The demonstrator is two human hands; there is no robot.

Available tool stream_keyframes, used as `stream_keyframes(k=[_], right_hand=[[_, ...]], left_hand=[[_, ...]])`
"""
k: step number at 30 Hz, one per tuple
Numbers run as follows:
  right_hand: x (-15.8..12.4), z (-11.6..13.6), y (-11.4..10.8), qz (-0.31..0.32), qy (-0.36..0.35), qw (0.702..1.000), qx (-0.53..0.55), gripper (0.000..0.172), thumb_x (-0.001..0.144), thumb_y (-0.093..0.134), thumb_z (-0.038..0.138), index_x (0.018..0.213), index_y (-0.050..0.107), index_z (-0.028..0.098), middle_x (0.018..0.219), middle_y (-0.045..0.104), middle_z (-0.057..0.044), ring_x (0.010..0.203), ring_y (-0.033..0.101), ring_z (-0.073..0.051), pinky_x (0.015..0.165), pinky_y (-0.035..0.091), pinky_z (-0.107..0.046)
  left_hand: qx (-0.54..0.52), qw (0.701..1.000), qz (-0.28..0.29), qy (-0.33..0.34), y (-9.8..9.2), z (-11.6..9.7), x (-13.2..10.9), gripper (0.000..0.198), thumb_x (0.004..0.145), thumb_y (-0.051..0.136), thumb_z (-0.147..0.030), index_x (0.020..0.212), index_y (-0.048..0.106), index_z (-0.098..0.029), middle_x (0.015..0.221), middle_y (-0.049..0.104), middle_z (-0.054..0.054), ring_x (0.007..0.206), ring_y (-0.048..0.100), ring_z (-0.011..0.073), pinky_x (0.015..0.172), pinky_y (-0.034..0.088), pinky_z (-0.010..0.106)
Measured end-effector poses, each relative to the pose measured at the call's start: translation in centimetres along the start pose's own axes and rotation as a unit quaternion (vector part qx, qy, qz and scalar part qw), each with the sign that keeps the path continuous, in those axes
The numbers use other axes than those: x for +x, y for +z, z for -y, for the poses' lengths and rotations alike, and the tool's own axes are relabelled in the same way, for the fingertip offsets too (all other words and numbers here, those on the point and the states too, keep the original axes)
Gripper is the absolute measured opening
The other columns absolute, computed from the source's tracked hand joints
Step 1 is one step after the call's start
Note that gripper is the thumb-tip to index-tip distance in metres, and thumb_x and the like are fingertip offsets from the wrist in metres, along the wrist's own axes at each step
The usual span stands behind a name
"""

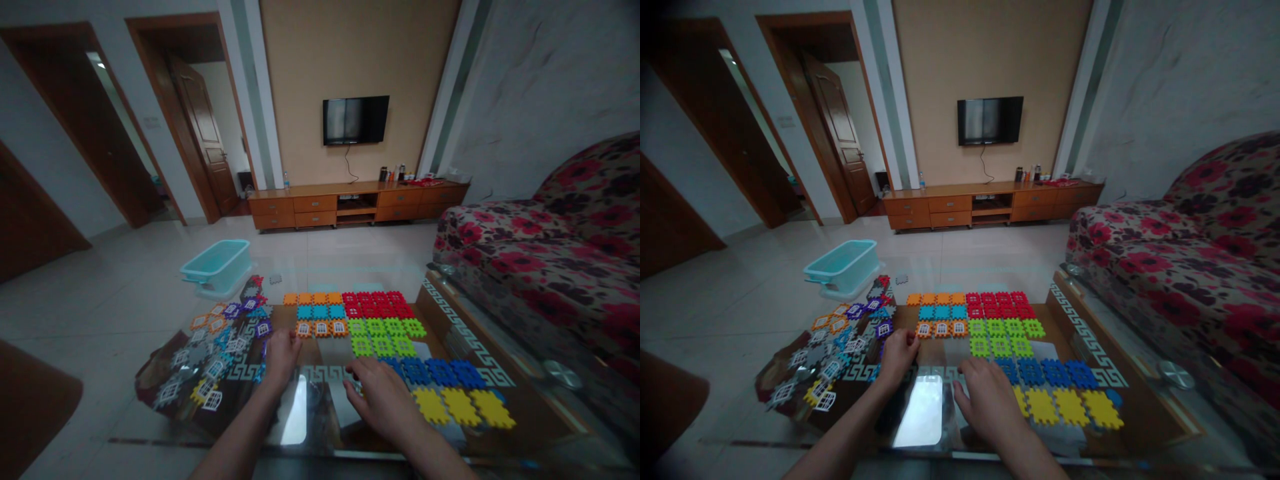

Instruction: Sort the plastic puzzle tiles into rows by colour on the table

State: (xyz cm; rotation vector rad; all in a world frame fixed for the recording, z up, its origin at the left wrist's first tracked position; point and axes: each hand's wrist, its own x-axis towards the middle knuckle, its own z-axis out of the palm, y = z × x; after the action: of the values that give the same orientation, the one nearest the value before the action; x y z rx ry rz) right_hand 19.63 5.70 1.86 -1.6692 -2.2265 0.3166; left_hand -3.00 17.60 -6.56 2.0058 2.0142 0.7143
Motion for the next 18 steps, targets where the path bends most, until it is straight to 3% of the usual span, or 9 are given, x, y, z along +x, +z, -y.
stream_keyframes(k=[18], right_hand=[[0.01, -0.01, 0.06, 0.009, -0.003, 1.0, -0.014, 0.016, 0.09, 0.053, 0.024, 0.098, 0.066, 0.02, 0.095, 0.07, -0.008, 0.093, 0.065, -0.026, 0.082, 0.044, -0.035]], left_hand=[[0.01, 1.0, -0.007, -0.008, 0.07, -0.31, -0.2, 0.015, 0.082, 0.057, -0.023, 0.082, 0.071, -0.015, 0.078, 0.067, 0.006, 0.073, 0.059, 0.0161, 0.067, 0.034, 0.026]])
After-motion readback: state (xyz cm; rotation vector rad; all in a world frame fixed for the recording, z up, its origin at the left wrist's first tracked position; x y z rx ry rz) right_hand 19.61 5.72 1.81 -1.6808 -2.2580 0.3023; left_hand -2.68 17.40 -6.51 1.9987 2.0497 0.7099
